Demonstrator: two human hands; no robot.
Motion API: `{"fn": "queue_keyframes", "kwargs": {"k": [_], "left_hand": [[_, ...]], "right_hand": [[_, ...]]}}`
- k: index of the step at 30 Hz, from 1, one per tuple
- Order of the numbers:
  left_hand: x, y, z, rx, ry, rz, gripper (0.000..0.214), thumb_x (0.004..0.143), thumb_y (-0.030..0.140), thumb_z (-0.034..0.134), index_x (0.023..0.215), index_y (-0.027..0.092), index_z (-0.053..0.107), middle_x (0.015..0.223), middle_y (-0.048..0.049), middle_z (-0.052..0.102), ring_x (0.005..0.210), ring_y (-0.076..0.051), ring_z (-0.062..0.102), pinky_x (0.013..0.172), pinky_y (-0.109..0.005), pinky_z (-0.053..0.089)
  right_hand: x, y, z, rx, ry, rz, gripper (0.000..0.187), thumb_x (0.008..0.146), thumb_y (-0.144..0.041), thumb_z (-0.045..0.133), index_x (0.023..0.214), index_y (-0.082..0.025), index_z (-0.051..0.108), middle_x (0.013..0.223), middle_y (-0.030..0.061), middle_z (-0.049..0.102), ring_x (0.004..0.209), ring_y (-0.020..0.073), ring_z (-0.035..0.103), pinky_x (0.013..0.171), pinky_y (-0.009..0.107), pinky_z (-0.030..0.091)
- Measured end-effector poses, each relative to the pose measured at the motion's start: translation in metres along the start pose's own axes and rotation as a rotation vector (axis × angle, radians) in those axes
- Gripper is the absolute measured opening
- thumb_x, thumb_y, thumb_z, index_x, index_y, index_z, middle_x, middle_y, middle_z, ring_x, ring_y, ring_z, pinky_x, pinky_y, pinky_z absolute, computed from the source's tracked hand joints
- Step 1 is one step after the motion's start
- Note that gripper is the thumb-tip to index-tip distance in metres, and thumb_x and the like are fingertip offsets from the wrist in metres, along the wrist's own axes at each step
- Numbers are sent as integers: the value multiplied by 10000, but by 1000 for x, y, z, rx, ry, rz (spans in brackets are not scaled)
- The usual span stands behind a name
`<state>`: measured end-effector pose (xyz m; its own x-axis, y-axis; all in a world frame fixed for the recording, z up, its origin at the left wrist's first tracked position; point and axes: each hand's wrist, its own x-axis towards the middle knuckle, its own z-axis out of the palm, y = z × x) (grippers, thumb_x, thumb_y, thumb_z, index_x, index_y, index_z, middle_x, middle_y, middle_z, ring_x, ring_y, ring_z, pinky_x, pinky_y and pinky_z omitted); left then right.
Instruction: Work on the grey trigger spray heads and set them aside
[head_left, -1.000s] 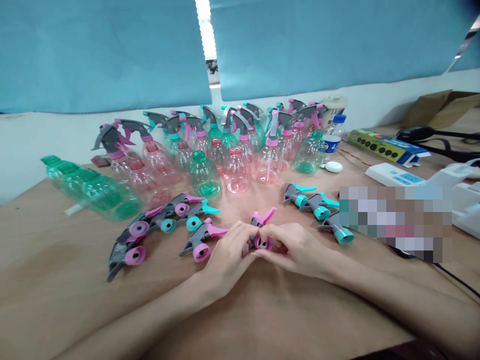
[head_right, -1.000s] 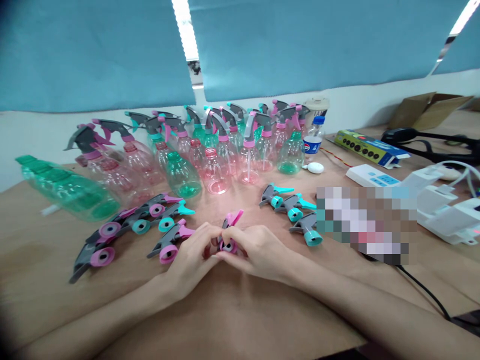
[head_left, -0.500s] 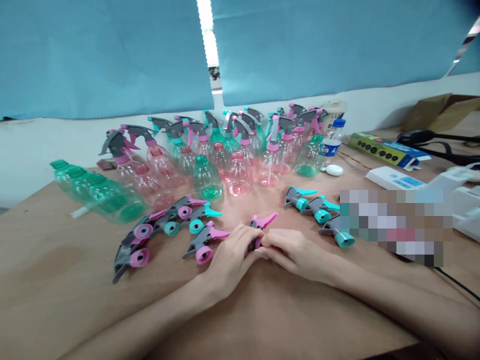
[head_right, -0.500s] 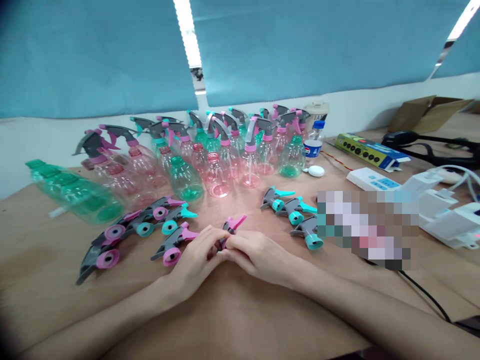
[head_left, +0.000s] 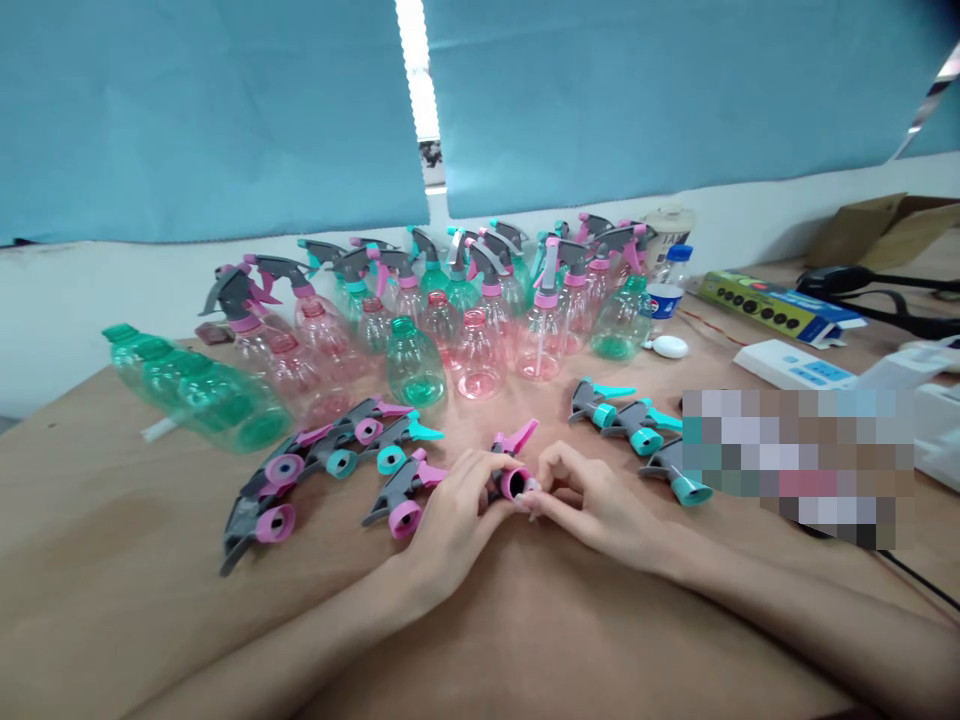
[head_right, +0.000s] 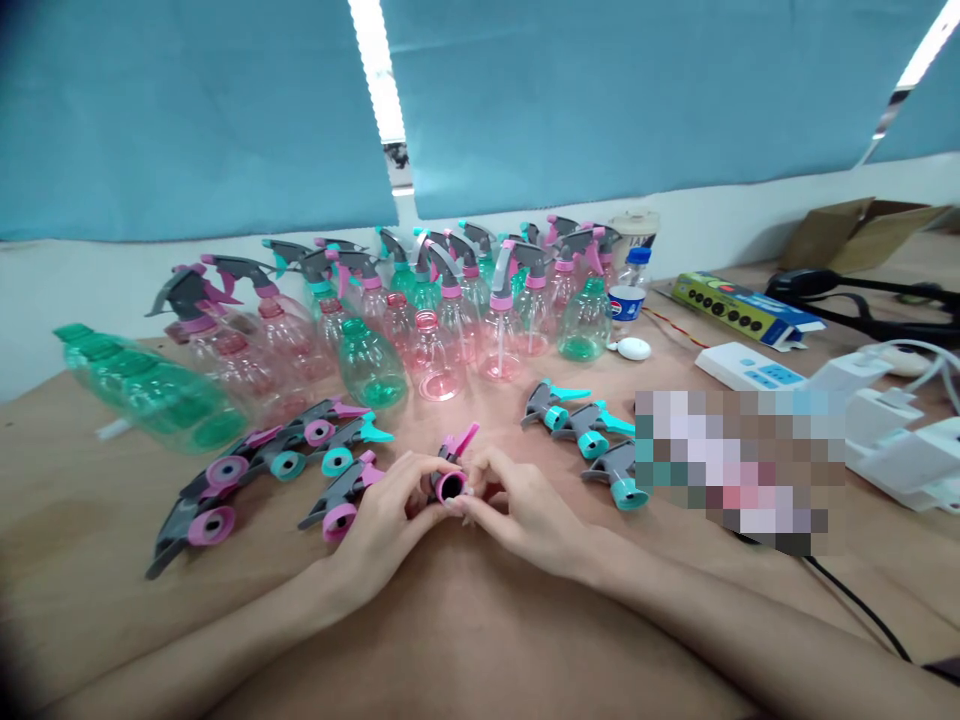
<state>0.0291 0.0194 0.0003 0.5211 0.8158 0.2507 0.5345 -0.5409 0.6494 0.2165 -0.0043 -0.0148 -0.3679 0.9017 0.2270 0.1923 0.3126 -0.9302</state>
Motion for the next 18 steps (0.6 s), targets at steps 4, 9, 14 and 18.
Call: {"fn": "queue_keyframes", "kwargs": {"k": [4, 9, 14, 18], "left_hand": [[0, -1, 0, -5, 23, 7, 193, 845, 192, 633, 1025, 237, 576, 925, 2, 593, 751, -153, 535, 649, -254, 416], [-1, 1, -1, -45, 88, 12, 172, 843, 160, 624, 992, 231, 576, 919, 8, 593, 710, -135, 530, 634, -244, 421], [-2, 1, -1, -84, 87, 3, 177, 841, 183, 633, 1001, 231, 573, 928, 9, 601, 676, -123, 525, 628, -244, 428], [-2, 1, -1, -104, 77, -9, 153, 858, 192, 616, 1000, 232, 575, 950, 6, 604, 694, -124, 530, 638, -247, 427]], "right_hand": [[2, -2, -2, 70, 37, 2, 80, 908, -271, 512, 885, -225, 451, 829, -8, 545, 739, 126, 612, 665, 262, 527], [3, -4, -9, -45, 144, 10, 190, 915, -277, 502, 1098, -227, 512, 958, 37, 632, 866, 158, 625, 733, 288, 531], [7, 3, -16, -159, 283, 27, 199, 919, -307, 488, 1041, -222, 621, 1000, 41, 678, 824, 166, 643, 721, 298, 523], [10, 6, -18, -157, 352, 34, 178, 869, -349, 570, 893, -204, 670, 915, 41, 704, 824, 194, 655, 741, 328, 519]]}}
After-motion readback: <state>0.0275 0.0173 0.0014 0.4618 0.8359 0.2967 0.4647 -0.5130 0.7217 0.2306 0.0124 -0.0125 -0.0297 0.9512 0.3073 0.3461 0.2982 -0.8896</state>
